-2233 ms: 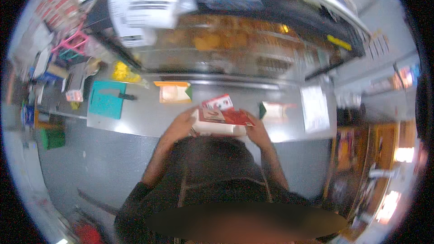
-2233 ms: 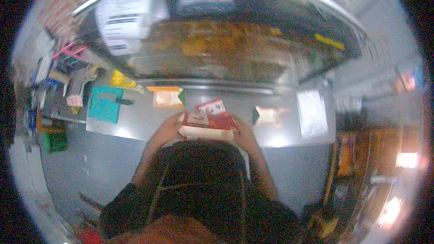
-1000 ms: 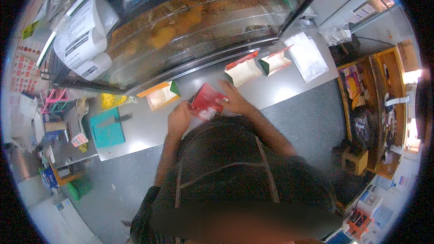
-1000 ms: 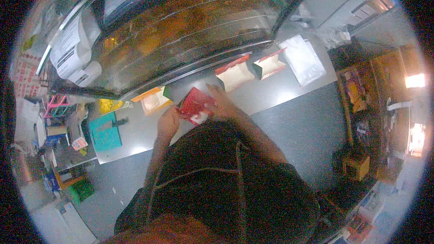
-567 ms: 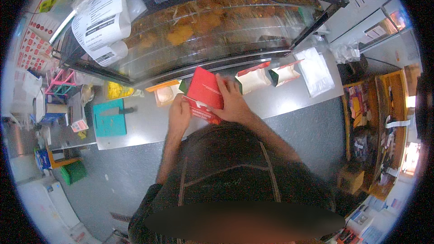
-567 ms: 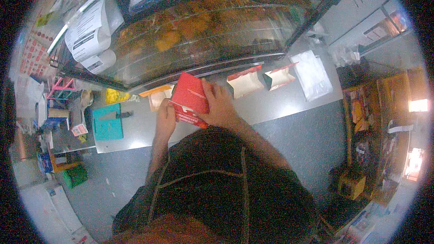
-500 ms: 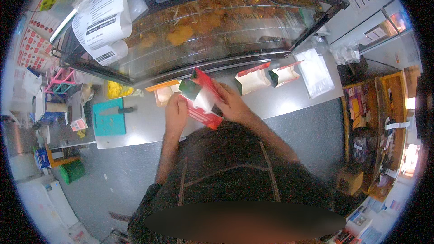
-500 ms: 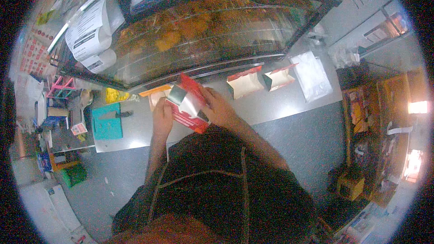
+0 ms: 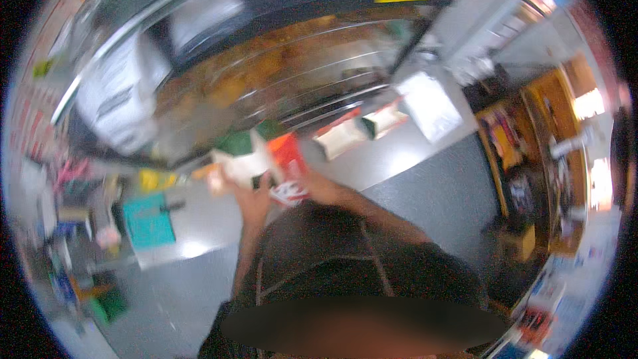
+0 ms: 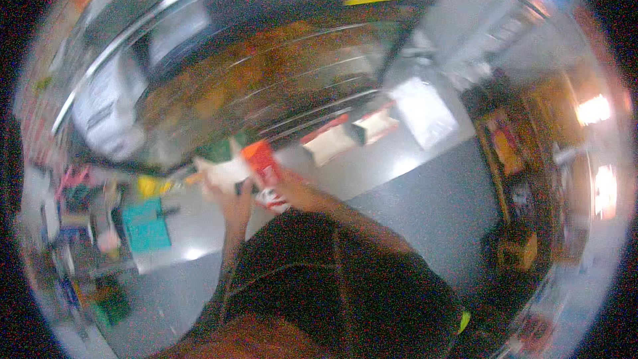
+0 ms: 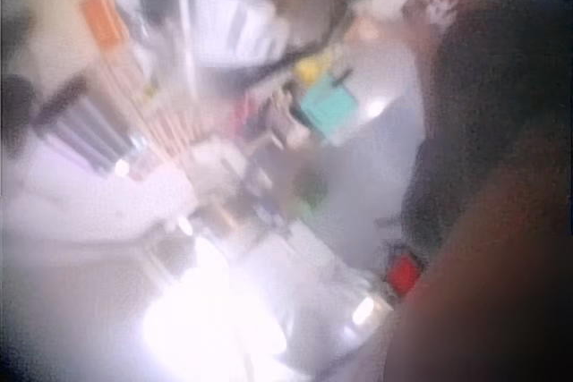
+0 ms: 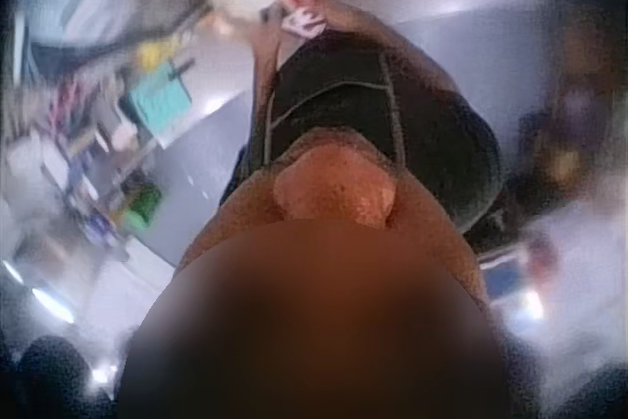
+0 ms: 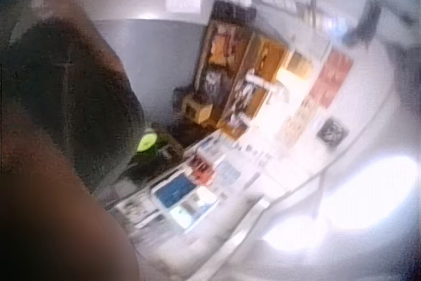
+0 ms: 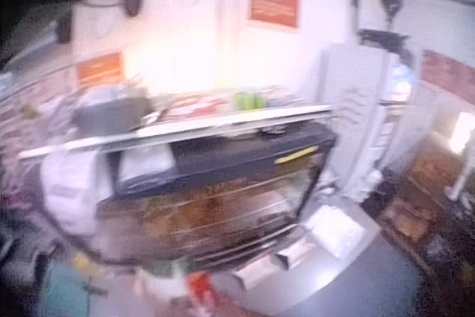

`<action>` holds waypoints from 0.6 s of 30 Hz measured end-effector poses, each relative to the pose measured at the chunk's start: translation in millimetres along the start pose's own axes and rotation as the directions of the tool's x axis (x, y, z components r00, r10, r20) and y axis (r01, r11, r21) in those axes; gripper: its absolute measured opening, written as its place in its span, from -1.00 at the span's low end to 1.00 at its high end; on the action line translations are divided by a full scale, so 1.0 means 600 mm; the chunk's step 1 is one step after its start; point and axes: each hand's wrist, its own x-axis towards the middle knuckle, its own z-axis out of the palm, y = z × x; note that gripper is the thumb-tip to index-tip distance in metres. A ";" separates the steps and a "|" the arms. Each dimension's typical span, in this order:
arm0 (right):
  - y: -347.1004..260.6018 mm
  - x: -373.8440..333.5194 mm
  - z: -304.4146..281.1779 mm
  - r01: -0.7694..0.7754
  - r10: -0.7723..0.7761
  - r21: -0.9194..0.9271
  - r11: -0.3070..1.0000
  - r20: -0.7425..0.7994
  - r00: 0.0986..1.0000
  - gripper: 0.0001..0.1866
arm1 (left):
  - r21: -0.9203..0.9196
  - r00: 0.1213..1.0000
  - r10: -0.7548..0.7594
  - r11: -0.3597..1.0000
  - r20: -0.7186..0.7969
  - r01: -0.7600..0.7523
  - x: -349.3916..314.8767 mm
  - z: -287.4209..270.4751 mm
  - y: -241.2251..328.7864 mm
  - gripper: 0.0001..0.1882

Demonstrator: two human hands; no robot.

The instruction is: The person retrieves red paper wrappers from a shelf, opens them, and places them on a stainless steel counter. They then take white round buns from a cooler and place each bun into a wrapper. Finally, they add a small green garnish to each wrapped bun.

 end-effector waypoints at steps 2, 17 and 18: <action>-0.003 -0.004 -0.005 0.204 -0.211 -0.131 0.970 -0.043 0.977 -0.26 | 0.073 0.991 0.128 0.989 0.039 -0.130 0.002 -0.015 -0.013 -0.06; -0.056 -0.026 -0.047 -0.040 0.045 -0.119 0.992 0.039 0.998 -0.08 | 0.034 0.921 -0.062 0.998 0.385 0.053 0.023 -0.073 0.088 -0.66; -0.052 -0.028 -0.037 0.041 -0.042 -0.139 0.989 -0.009 0.999 -0.03 | -0.094 0.863 -0.243 0.945 0.443 0.315 0.015 -0.079 0.101 -0.66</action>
